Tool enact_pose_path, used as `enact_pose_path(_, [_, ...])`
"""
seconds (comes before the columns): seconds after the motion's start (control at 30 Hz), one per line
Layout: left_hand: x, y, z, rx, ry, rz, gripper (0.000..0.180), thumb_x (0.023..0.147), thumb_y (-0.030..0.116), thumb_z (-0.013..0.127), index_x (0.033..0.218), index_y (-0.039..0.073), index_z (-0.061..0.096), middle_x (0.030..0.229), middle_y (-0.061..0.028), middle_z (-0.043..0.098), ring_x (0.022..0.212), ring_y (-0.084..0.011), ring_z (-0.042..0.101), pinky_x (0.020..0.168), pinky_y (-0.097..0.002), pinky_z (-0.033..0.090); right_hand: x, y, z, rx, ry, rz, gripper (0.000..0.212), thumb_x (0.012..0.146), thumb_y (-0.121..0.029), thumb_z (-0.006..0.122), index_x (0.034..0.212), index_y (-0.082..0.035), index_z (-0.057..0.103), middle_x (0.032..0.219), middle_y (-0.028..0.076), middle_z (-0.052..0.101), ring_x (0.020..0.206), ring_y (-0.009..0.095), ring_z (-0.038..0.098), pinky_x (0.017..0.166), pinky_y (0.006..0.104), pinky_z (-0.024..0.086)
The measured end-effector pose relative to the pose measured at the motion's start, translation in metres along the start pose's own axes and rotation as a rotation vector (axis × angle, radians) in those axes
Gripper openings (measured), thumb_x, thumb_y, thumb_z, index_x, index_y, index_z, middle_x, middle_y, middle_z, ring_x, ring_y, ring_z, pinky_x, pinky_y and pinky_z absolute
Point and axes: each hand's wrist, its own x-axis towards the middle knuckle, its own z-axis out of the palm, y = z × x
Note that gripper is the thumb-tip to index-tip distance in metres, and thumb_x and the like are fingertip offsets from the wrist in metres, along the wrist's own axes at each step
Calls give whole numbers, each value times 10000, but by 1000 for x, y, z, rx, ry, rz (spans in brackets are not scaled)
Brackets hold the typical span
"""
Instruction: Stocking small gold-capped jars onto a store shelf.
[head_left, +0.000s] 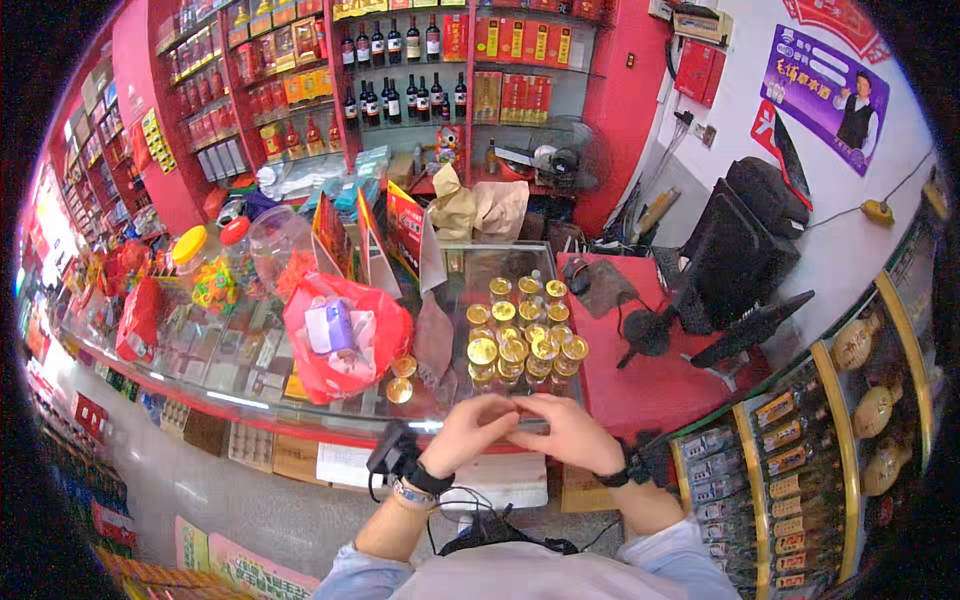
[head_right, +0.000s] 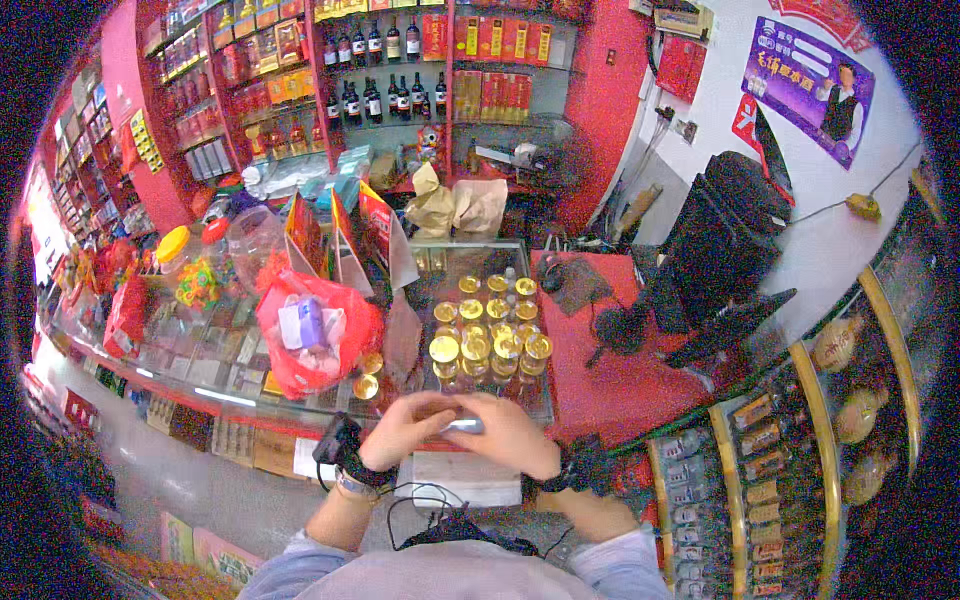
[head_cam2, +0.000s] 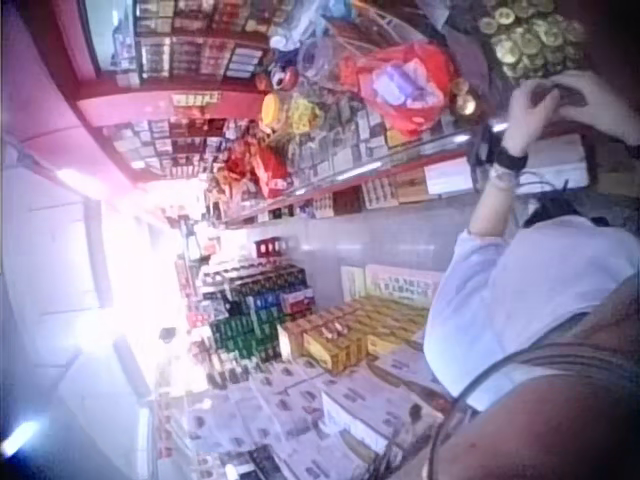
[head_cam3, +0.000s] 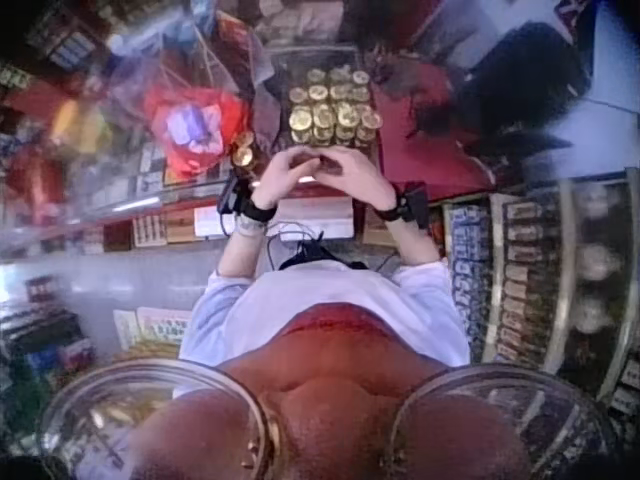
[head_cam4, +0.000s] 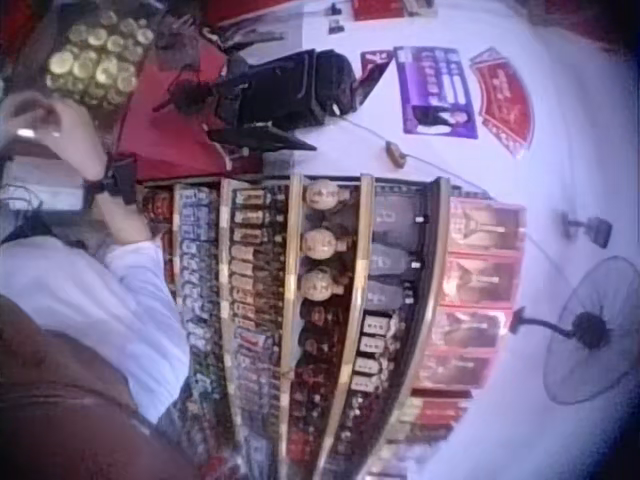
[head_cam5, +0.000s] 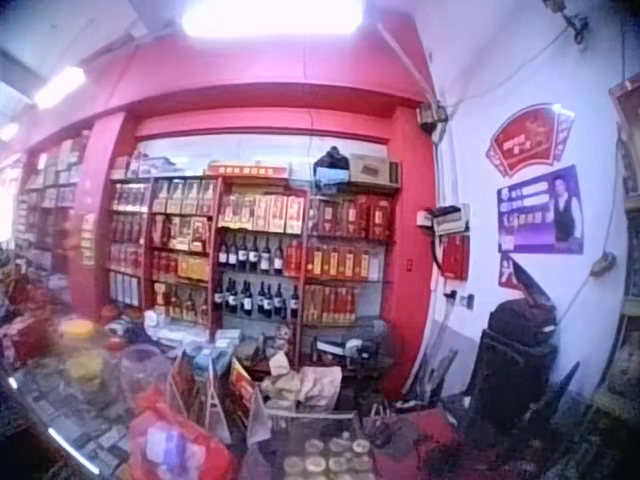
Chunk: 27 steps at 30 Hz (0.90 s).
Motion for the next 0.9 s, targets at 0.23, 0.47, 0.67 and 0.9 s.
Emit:
enact_pose_path(0.23, [123,45,-42,411,104,195,274,801,169,584,995,-24,571,895,-97,621,800,-128,581,714,-258,464,129,69,-59,60,-30,-124,363,725,-206,601,1018,3,548,954,173,594,883,284,576,759,337,443])
enact_pose_path(0.47, [258,-77,-95,682,334,-12,445,730,299,609,1053,-1,552,947,-161,611,877,-260,598,762,-328,458,261,277,-8,-436,127,107,431,627,-267,678,938,17,588,810,184,608,785,307,592,711,362,473])
enact_pose_path(0.67, [295,-148,-91,738,360,-108,440,712,353,610,1037,58,575,946,-183,596,884,-311,580,754,-366,463,288,434,53,-856,184,93,353,597,-293,638,844,-43,607,1011,205,510,884,386,526,741,456,441])
enact_pose_path(0.9, [324,-155,-48,531,245,1,355,724,269,622,1013,64,595,933,-151,617,877,-273,600,753,-330,465,280,584,31,-858,-56,458,391,749,-249,490,1062,-18,458,981,232,538,873,362,567,700,425,469])
